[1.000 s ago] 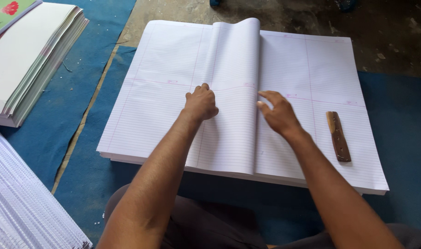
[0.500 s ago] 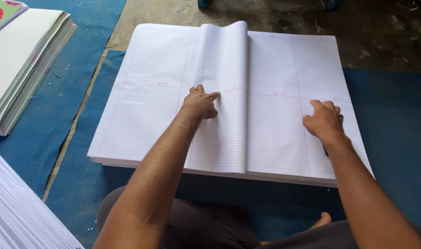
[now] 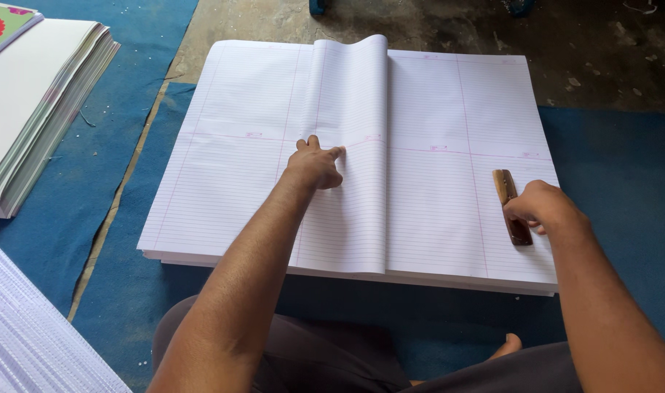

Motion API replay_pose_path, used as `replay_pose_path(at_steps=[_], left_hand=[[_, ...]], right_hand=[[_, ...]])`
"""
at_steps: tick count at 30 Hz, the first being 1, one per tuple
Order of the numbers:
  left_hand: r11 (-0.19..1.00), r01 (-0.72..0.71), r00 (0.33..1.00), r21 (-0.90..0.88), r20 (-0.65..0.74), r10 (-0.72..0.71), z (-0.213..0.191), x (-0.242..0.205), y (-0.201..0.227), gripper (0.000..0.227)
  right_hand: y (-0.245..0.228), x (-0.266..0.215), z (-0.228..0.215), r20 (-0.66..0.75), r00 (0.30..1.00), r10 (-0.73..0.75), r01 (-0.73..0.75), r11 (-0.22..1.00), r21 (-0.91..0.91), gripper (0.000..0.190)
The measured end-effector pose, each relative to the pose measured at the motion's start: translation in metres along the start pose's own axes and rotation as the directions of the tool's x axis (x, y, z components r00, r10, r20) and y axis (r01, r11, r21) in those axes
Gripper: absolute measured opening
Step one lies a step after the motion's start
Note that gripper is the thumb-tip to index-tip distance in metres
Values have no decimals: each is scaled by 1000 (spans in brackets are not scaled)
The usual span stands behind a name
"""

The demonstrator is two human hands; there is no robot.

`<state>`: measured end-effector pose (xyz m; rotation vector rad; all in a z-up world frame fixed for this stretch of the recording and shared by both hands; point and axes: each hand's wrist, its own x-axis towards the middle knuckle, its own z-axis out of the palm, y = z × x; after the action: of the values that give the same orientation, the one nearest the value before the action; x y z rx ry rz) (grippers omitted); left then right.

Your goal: The person folds large lined paper sheets in half and presses the crease using a wooden block. They repeat this process for multiple sheets, stacking the folded sheets to the side.

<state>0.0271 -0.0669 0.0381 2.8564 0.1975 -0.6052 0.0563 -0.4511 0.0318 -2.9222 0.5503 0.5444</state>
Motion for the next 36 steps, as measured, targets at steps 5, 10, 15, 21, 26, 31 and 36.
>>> replay_pose_path(at_steps=[5,10,15,21,26,31,36], left_hand=[[1000,5,1000,-1,4,-5,1,1,0,89],[1000,0,1000,8,5,0,1,2,0,89],[1000,5,1000,5,15,-5,1,3,0,87],[1000,-15,1000,25,-9,15,4,6,-3,89],[999,-27,998,30,-52,28,7,7,-5,91],[999,-33,997,23,-64,34,8,8,-7,90],[1000,-27,996,9,-80,27,12,11,-7,88]], right_hand=[[-6,-10,-2,-13,999,-42,42,999,9,37],[-25,-17,-2,0,991,-137,137,989,51,30],[-61,-39,3,-37,952,-304,306,946,105,30],[-108,-71,14,-68,794,-604,608,789,88,32],[-133,-93,23,-121,723,-680,691,713,119,56],[-145,-108,25,-65,709,-702,703,697,141,54],[-147,-112,29,12,756,-655,647,749,144,49]])
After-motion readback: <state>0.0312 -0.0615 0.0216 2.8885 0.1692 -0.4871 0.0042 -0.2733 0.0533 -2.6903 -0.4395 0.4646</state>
